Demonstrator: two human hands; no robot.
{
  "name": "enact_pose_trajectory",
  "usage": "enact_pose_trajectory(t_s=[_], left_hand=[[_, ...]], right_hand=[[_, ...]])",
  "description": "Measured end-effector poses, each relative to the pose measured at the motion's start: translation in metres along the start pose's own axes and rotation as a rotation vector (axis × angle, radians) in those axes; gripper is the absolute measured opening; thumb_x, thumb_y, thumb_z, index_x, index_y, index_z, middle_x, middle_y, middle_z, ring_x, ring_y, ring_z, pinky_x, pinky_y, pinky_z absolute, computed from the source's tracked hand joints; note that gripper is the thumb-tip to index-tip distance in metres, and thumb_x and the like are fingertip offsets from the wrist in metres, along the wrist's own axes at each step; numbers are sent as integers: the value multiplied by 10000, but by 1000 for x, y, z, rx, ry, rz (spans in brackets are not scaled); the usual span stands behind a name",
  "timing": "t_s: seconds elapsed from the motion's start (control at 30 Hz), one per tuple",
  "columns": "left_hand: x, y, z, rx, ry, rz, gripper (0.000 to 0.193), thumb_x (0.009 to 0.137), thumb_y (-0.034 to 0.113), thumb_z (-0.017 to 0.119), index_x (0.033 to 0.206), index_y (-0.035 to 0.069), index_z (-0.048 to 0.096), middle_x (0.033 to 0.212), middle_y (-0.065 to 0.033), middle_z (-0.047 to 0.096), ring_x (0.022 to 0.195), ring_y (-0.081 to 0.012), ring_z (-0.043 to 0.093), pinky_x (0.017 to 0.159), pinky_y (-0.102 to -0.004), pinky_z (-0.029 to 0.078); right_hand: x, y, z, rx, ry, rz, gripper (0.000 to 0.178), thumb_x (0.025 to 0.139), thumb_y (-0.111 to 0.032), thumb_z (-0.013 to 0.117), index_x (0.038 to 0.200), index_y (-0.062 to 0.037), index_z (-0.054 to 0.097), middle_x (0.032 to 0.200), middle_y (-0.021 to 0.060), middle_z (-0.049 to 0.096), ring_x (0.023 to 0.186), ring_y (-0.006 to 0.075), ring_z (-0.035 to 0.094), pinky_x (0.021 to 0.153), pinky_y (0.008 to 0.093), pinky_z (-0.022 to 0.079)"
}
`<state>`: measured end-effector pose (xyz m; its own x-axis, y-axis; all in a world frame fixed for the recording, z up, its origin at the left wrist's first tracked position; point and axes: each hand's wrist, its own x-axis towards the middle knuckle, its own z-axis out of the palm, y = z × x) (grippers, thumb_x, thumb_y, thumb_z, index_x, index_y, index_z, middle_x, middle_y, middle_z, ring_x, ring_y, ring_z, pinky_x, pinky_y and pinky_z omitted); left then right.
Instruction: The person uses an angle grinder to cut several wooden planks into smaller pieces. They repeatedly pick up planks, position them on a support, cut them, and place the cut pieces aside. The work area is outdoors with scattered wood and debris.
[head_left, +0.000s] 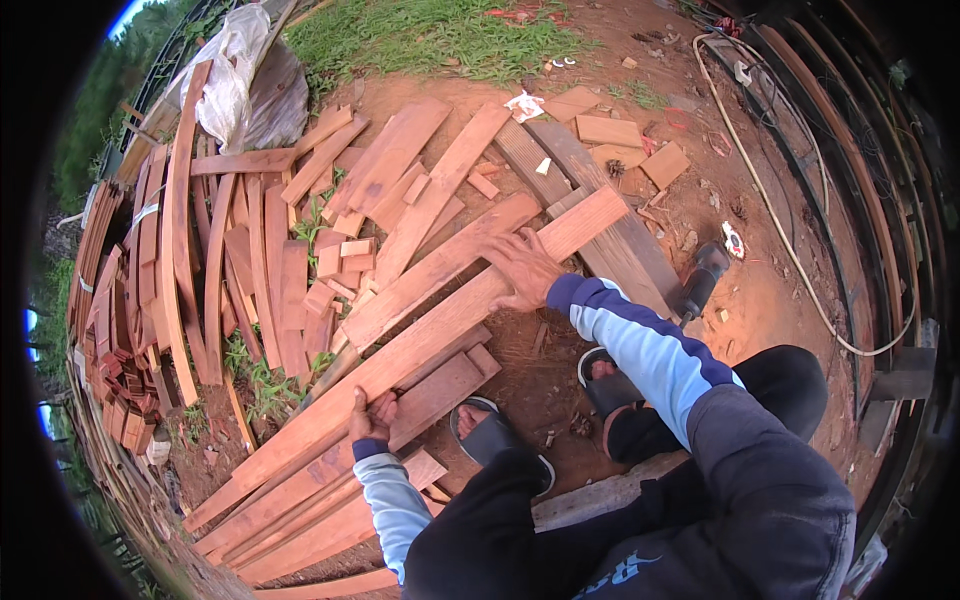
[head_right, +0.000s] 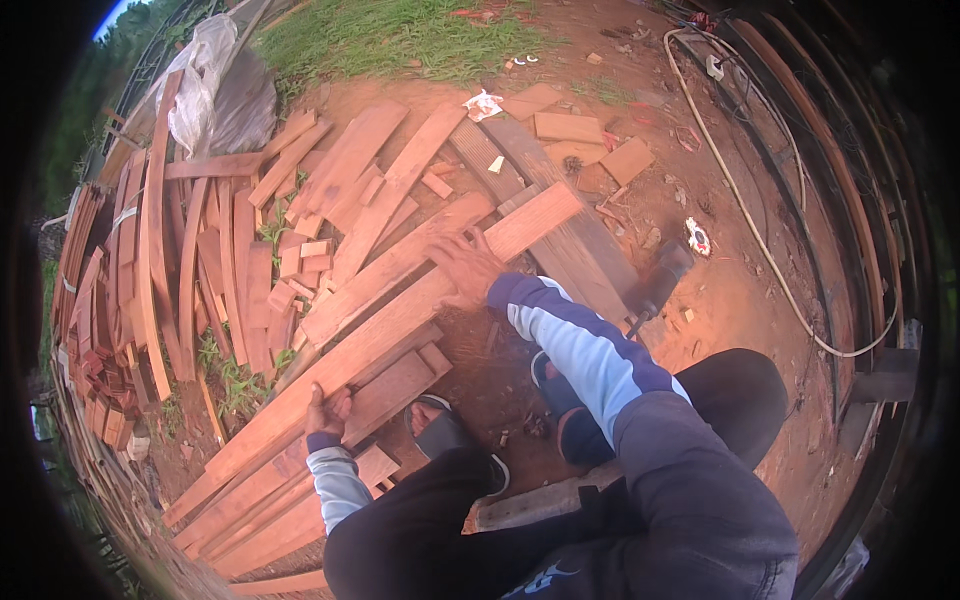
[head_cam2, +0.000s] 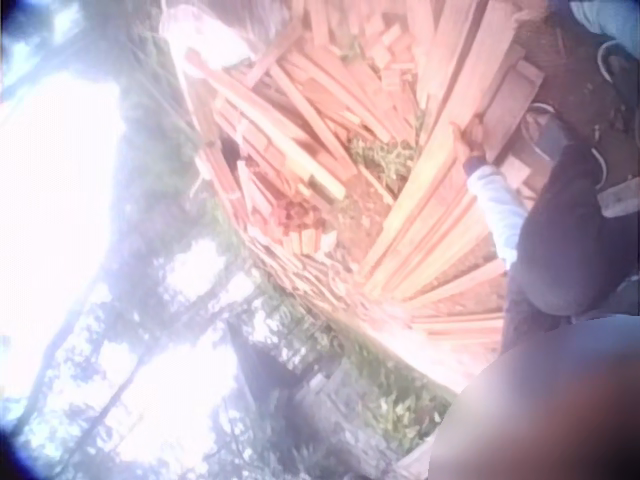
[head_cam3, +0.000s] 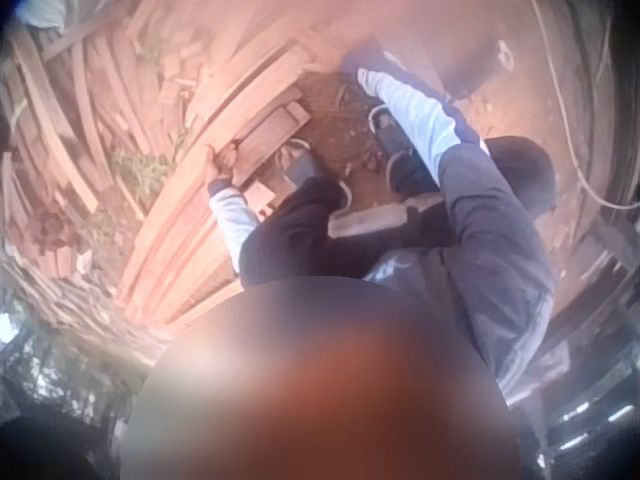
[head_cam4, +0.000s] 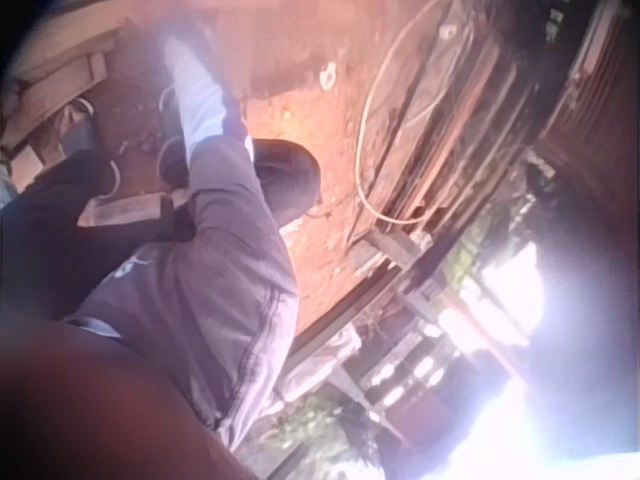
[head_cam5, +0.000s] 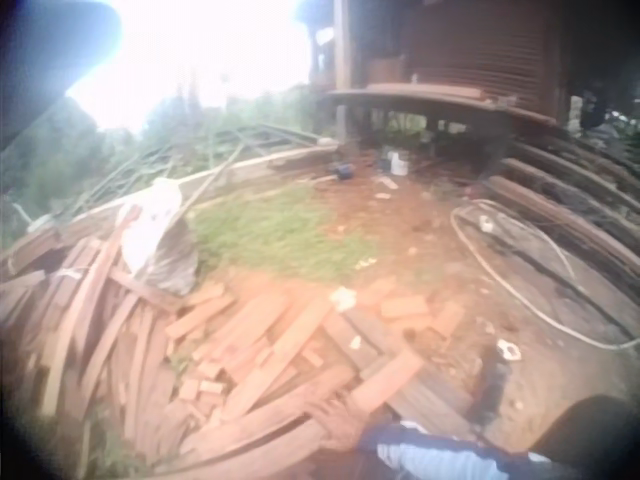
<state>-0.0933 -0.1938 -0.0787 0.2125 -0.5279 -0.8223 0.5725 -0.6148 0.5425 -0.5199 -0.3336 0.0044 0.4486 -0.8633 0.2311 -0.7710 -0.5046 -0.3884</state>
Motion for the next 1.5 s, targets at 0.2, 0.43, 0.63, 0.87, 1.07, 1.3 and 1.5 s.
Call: enact_pose_trajectory(t_s=[0.2,0.43,0.63,0.87,1.07,1.3,1.5], left_hand=[[7,-4,16,-32,34,4,663,824,521,723,1222,24,535,1069,-246,662,984,-351,672,804,-410,592],[8,3,5,-11,98,-6,700,809,520,737,1255,27,515,1104,-247,647,1016,-358,655,853,-421,576],[-1,3,4,6,85,-6,711,806,519,742,1244,6,516,1106,-247,650,1007,-353,659,838,-411,580],[-4,5,7,58,75,-46,736,801,547,733,1228,-14,524,1105,-238,658,1006,-347,664,831,-397,578],[-1,7,15,84,63,-94,725,812,558,716,1232,-1,524,1067,-225,676,948,-336,686,779,-393,594],[-16,12,-2,85,160,-124,590,920,542,584,1210,31,534,1032,-239,692,864,-332,714,696,-404,615],[-29,40,48,35,158,-93,511,962,396,591,1157,-73,536,930,-315,683,765,-391,718,595,-430,614]], right_hand=[[-89,136,-18,35,773,1213,277,912,-156,574,1122,13,634,1113,232,662,1067,383,623,900,447,478],[-93,167,-4,-4,461,1050,261,835,-98,622,1081,-40,687,972,249,679,951,406,648,855,463,499],[-107,177,-6,-202,350,948,207,827,-133,602,967,-20,704,935,242,679,880,419,651,793,470,513],[-115,168,-14,27,524,914,233,832,-222,621,912,-20,706,851,186,692,798,347,673,752,432,517],[-123,183,-5,155,674,1067,226,815,-163,630,967,-31,732,910,189,718,871,310,702,813,372,529],[-94,202,16,117,466,910,259,833,-206,618,948,0,725,882,220,708,879,346,700,793,412,523],[-154,312,1,-160,147,1209,511,851,-469,619,955,21,722,837,143,735,787,263,692,732,388,528]])
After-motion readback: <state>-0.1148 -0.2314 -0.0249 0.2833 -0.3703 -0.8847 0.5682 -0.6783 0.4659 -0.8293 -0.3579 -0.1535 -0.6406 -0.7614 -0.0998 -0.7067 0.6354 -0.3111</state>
